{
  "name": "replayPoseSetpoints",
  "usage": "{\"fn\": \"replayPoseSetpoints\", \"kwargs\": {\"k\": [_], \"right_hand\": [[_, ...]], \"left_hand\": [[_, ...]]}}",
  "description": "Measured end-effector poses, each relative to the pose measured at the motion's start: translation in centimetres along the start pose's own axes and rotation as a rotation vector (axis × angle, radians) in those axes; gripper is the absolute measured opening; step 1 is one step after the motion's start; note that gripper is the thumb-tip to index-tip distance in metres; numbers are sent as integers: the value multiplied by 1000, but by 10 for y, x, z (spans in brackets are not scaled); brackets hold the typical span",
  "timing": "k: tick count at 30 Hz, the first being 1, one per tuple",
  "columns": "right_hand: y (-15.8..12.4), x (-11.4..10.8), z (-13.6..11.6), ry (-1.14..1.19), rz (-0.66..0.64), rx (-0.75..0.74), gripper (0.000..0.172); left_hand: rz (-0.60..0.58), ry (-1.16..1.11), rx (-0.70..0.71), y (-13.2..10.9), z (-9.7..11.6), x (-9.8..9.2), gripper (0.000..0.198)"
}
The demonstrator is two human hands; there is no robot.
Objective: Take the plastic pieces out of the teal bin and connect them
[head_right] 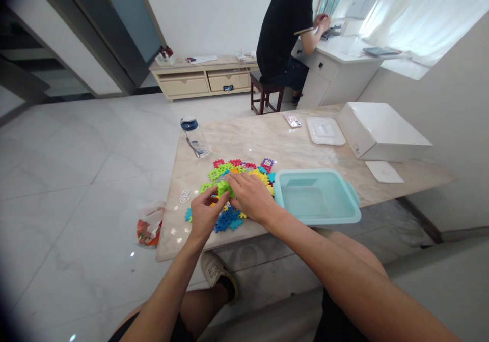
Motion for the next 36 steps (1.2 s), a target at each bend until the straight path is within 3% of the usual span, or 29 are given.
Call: {"fn": "replayPoseSetpoints", "kwargs": {"k": [6,12,22,25,29,33,36], "right_hand": [[-1,-4,0,-33,19,8,57],[-3,-12,5,-51,60,38,68],[-8,-21,8,-60,61,67,42],[-8,-22,10,-78,49,88,35],[-10,-30,32,-113,50,172,27],[-15,-39,64,-148,87,300,26],[-18,-37,79,-166,75,358,27]], "left_hand": [[-3,6,111,-2,6,0,23],[91,12,173,-2,7,-5,20],[132,-16,209,-2,3,-7,18],[162,-86,126,-2,0,-6,23],[239,-353,-104,9,-5,-13,32],[426,-690,-387,24,-18,-31,36],[552,-798,-468,29,-27,-42,33]]}}
Point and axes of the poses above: each hand's wrist, its own y-axis towards the middle knuckle, its own x-axis out of the palm, z = x × y, the point moved 3 cm from there along y, towards the middle knuckle, and after that the axes turned 2 degrees about y, right-handed, at the moved point
